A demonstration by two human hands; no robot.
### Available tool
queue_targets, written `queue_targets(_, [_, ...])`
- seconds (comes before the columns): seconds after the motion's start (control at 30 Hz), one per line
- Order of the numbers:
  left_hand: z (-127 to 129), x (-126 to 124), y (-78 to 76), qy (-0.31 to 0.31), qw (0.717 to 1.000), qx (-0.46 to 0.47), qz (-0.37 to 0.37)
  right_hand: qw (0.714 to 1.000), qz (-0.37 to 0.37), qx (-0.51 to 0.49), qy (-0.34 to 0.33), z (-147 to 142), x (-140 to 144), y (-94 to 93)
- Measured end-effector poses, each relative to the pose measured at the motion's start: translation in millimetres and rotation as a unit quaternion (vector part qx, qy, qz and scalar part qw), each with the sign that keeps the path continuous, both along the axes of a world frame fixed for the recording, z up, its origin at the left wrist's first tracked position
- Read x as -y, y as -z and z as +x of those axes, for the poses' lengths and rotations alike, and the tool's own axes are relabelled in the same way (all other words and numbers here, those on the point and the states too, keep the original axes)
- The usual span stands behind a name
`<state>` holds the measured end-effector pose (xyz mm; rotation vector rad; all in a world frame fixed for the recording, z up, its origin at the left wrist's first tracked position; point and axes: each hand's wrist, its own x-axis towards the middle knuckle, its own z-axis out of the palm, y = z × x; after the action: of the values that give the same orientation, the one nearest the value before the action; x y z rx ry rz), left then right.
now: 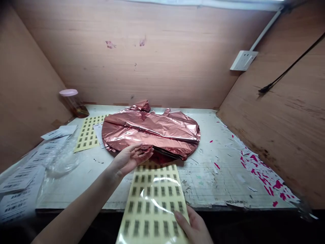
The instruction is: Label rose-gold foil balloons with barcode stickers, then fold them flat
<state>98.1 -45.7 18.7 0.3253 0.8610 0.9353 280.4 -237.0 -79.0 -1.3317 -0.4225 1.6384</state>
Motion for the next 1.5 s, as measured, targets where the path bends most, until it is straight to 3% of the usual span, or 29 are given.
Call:
queue_targets(0.1, [-5, 16, 11.3, 0.023, 0.999, -0.024, 0.030, 0.993, 0.075, 0.080, 0.034, -35, -32, 4.8])
queue_targets(0.2, [-23, 45, 30.9, 0.053, 0.993, -0.087, 0.053, 0.987, 0.083, 0.137, 0.023, -48, -43, 8.3])
queue_targets(0.37, [-53, 93, 61.6, 0.126, 0.979, -0.150, 0.047, 0.994, 0.055, 0.086, 0.030, -34, -8, 9.4])
queue_targets(0.47, [-52, 96, 71.6, 0.133, 0.974, -0.173, 0.052, 0.988, 0.059, 0.131, 0.048, -31, 6, 6.7])
queue_targets(0.63, [-30, 69, 67.2, 0.128, 0.963, -0.202, 0.123, 0.952, 0.101, 0.291, 0.002, -35, -23, 3.6])
queue_targets(0.7, [-29, 72, 59.8, 0.110, 0.965, -0.201, 0.130, 0.936, 0.128, 0.328, -0.024, -33, -34, 3.4])
queue_targets(0.77, [-37, 91, 56.1, 0.113, 0.968, -0.196, 0.110, 0.934, 0.130, 0.331, -0.041, -28, -35, 5.1])
queue_targets(0.83, [-50, 121, 61.8, 0.195, 0.958, -0.199, 0.068, 0.945, 0.102, 0.302, -0.066, -22, -24, 9.3])
queue_targets(0.9, [-62, 151, 77.5, 0.341, 0.918, -0.202, 0.010, 0.954, 0.081, 0.278, -0.083, -18, -6, 14.5])
queue_targets(0.93, [-64, 162, 87.8, 0.377, 0.905, -0.199, -0.009, 0.951, 0.087, 0.286, -0.081, -18, 2, 16.7])
queue_targets(1.0, [-58, 177, 107.7, 0.346, 0.924, -0.157, -0.028, 0.928, 0.127, 0.345, -0.064, -20, 13, 19.1])
queue_targets(1.07, [-42, 179, 121.0, 0.240, 0.966, -0.079, -0.053, 0.886, 0.182, 0.424, -0.041, -25, 16, 18.4])
queue_targets(1.13, [-23, 175, 124.5, 0.149, 0.983, -0.014, -0.107, 0.850, 0.222, 0.477, -0.028, -29, 12, 15.5])
queue_targets(1.2, [-8, 169, 120.5, 0.093, 0.983, 0.018, -0.160, 0.830, 0.240, 0.503, -0.029, -32, 7, 11.5])
queue_targets(1.33, [4, 165, 109.7, 0.047, 0.979, 0.087, -0.181, 0.819, 0.247, 0.517, -0.028, -30, 1, 5.0])
queue_targets(1.5, [9, 168, 109.6, 0.019, 0.973, 0.139, -0.181, 0.824, 0.249, 0.509, 0.005, -31, 0, 2.6])
